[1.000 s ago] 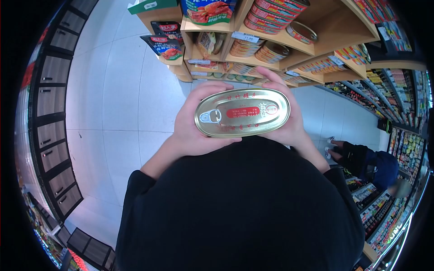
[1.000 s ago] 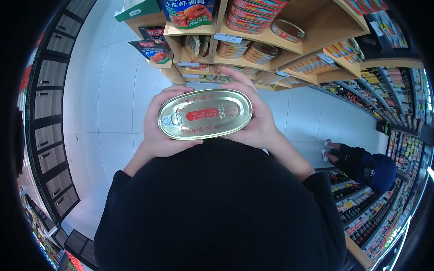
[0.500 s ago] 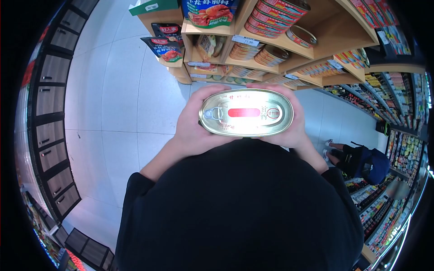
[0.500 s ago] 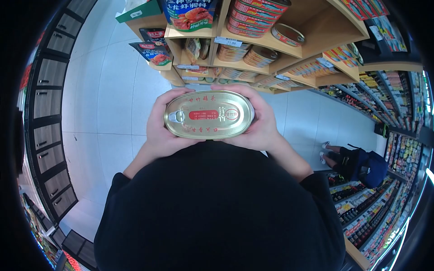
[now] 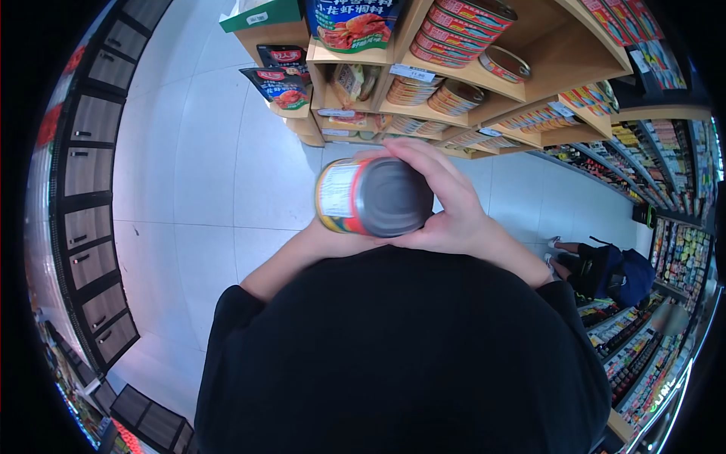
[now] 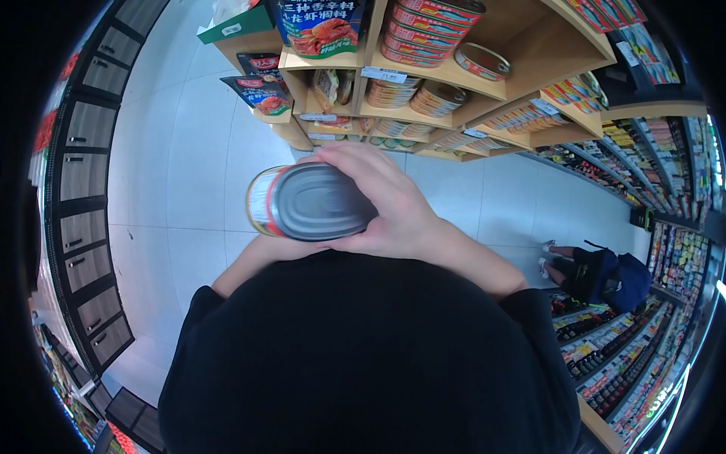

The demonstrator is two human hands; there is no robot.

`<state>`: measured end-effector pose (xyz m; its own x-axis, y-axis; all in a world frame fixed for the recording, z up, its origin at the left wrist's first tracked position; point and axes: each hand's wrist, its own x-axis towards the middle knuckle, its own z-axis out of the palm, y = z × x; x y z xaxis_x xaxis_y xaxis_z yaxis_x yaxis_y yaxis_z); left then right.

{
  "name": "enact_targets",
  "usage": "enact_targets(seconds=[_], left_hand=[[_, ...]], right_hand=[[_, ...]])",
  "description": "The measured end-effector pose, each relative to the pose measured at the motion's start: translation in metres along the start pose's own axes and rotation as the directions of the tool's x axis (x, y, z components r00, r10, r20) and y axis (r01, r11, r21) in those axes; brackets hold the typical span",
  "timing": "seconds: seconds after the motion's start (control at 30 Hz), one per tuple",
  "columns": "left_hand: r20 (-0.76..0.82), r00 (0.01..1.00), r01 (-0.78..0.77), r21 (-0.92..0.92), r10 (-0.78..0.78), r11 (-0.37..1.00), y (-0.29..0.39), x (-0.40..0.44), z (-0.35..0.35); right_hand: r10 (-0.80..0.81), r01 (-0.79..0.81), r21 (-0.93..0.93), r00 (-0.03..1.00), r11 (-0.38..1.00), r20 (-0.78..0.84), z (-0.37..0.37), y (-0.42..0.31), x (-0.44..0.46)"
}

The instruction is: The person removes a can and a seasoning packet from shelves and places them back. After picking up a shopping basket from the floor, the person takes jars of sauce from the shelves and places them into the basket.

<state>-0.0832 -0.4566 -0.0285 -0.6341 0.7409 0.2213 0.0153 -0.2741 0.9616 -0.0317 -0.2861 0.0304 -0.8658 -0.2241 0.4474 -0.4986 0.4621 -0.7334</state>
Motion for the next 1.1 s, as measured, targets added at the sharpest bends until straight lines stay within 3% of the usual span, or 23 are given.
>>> enact_targets(seconds=[0.07,0.23,0.27,0.37,0.47,0.5,0.57,0.63,0.67,0.7,0.77,0.8,0.83,0.9,0.97,1.03,1.1], left_hand=[[0.093,0.993,-0.076,0.111,0.066,0.991,0.003,-0.002,-0.006],[0.059,0.998,0.048,-0.161,-0.039,0.986,-0.010,-0.010,-0.008],[0.062,0.997,0.045,-0.094,-0.040,0.994,-0.007,-0.009,-0.008],[0.068,0.987,0.156,-0.181,-0.146,0.971,-0.005,-0.009,-0.006],[0.101,0.995,0.003,0.011,-0.004,1.000,-0.003,-0.005,-0.009],[0.144,0.988,-0.093,0.202,0.064,0.975,0.002,-0.002,-0.010],[0.199,0.972,-0.196,0.383,0.126,0.903,0.005,0.002,-0.011],[0.067,0.996,-0.079,0.255,0.064,0.964,0.004,0.000,-0.011],[-0.050,0.994,-0.091,0.113,0.097,0.989,-0.005,-0.003,-0.009],[-0.050,0.994,-0.095,0.114,0.101,0.989,-0.002,-0.003,-0.010],[-0.100,0.994,-0.013,0.320,0.048,0.947,0.006,-0.004,-0.014],[-0.134,0.988,-0.028,0.325,0.076,0.945,0.002,-0.002,-0.013],[-0.098,0.995,0.019,0.406,0.023,0.913,0.006,-0.004,-0.018],[-0.063,0.991,-0.071,0.472,0.114,0.879,0.014,0.001,-0.019],[-0.061,0.985,-0.115,0.466,0.162,0.877,0.015,0.002,-0.023],[-0.063,0.977,-0.151,0.472,0.204,0.868,0.015,0.001,-0.023],[-0.149,0.985,-0.038,0.299,0.086,0.954,0.013,-0.005,-0.023]], right_hand=[[0.031,-0.031,0.027,0.999,0.999,0.028,0.004,0.004,-0.006],[0.018,-0.022,0.117,0.999,0.993,0.041,0.008,0.005,-0.010],[0.017,-0.023,0.159,0.999,0.987,0.037,0.008,0.007,-0.011],[0.054,-0.060,0.233,0.998,0.971,0.033,0.012,0.011,-0.019],[-0.012,0.006,0.191,0.999,0.982,0.031,0.009,0.015,-0.022],[-0.017,0.010,0.188,0.999,0.982,0.031,0.007,0.014,-0.022],[0.061,-0.064,0.210,0.998,0.975,0.020,0.005,0.011,-0.022],[0.052,-0.049,0.232,0.999,0.971,-0.004,0.006,0.010,-0.017],[0.047,-0.038,0.256,0.999,0.966,-0.028,0.006,0.010,-0.016],[0.044,-0.036,0.253,0.999,0.967,-0.028,0.005,0.010,-0.016],[0.178,-0.177,0.290,0.984,0.941,0.022,0.001,0.010,-0.022],[0.221,-0.222,0.297,0.974,0.929,0.038,-0.003,0.010,-0.026],[0.223,-0.225,0.290,0.974,0.930,0.040,-0.004,0.011,-0.026],[0.122,-0.106,0.291,0.992,0.951,-0.037,-0.006,0.013,-0.026],[0.100,-0.055,0.363,0.989,0.930,-0.105,-0.007,0.015,-0.026],[0.169,-0.161,0.235,0.985,0.959,-0.016,-0.013,0.016,-0.027],[0.295,-0.244,0.375,0.952,0.894,-0.086,-0.008,0.018,-0.032]])
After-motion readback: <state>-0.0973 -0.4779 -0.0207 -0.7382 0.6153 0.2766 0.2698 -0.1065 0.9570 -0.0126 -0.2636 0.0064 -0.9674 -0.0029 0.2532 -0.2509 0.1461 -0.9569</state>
